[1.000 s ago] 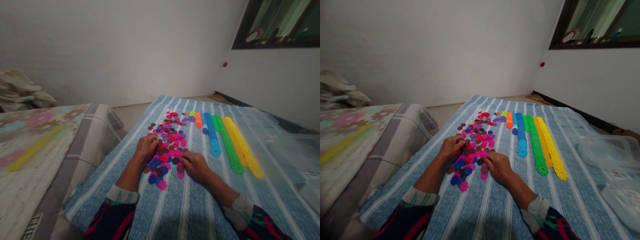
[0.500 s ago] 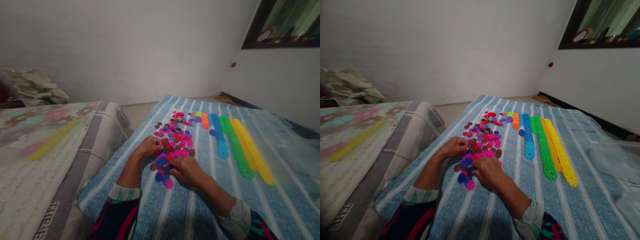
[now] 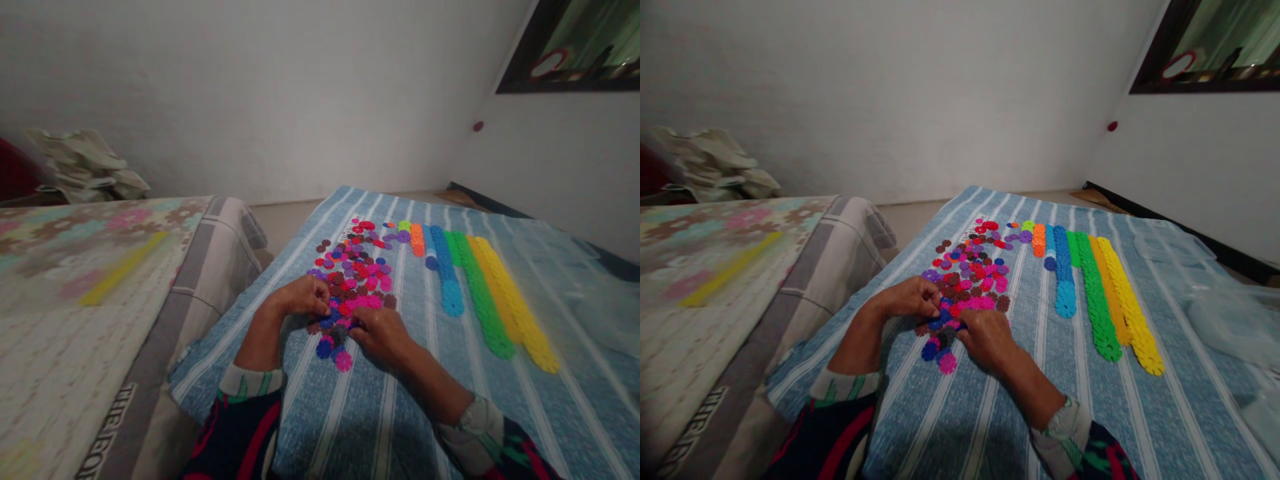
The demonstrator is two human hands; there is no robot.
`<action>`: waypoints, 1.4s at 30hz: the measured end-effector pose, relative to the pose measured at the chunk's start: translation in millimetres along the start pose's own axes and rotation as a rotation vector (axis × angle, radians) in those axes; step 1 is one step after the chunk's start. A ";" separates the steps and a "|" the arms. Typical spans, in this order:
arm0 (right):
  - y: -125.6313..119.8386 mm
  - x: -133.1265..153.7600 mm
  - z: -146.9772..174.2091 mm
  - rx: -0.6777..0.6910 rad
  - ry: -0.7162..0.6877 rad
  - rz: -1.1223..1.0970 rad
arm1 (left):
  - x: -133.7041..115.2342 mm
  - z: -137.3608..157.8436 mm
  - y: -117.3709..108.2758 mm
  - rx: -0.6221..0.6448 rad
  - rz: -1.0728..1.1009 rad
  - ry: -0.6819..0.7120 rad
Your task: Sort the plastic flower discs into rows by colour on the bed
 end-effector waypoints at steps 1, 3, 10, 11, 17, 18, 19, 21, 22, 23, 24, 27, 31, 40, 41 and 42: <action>-0.6 0.3 0.5 -0.003 0.010 -0.023 | 1.0 -0.9 1.5 0.005 0.003 -0.012; -1.0 4.4 2.2 0.003 0.006 -0.096 | 4.0 -3.8 5.5 0.023 0.008 -0.040; 8.8 41.2 6.6 0.086 -0.117 -0.235 | 10.3 -14.5 12.0 -0.036 0.006 -0.065; 10.8 45.6 6.1 0.088 -0.133 -0.196 | 10.3 -15.8 11.7 -0.052 -0.003 -0.066; 19.9 60.0 7.9 0.017 -0.200 0.039 | 10.1 -22.8 11.6 -0.060 0.013 -0.059; 21.5 61.5 9.6 0.004 -0.206 0.069 | 10.7 -23.5 11.4 -0.060 0.016 -0.062; 23.1 63.3 11.4 -0.006 -0.217 0.097 | 11.1 -24.0 11.1 -0.059 0.015 -0.064; 25.6 66.7 14.3 -0.025 -0.244 0.132 | 11.1 -24.3 10.5 -0.061 0.008 -0.057; 26.2 67.8 15.0 -0.036 -0.253 0.138 | 10.6 -24.1 10.1 -0.063 0.006 -0.050; 26.4 68.3 15.0 -0.048 -0.256 0.139 | 9.8 -23.7 9.8 -0.066 0.004 -0.042; 26.3 68.2 14.4 -0.057 -0.254 0.139 | 8.9 -23.2 9.6 -0.068 0.003 -0.035; 26.8 68.5 10.7 -0.069 -0.275 0.161 | 6.5 -22.0 9.6 -0.071 0.007 -0.024; 29.6 69.7 6.1 -0.135 -0.355 0.225 | 7.8 -23.0 9.4 -0.070 0.004 -0.037; 24.6 24.4 -27.9 -0.227 -0.259 0.357 | 9.6 -30.2 -5.1 -0.316 0.008 0.145; 20.8 17.7 -35.2 -0.213 -0.236 0.353 | 9.9 -30.6 -7.5 -0.365 0.014 0.154; 16.6 11.2 -42.7 -0.193 -0.211 0.343 | 10.6 -31.0 -9.3 -0.401 0.022 0.154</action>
Point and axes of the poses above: each hand's wrist, its own z-axis away from the middle knuckle, its own y-axis out of the palm, x = y × z, the point moved 5 cm from there along -z, towards the middle knuckle, and after that the axes turned 4 degrees about z, right-handed, at the moved point
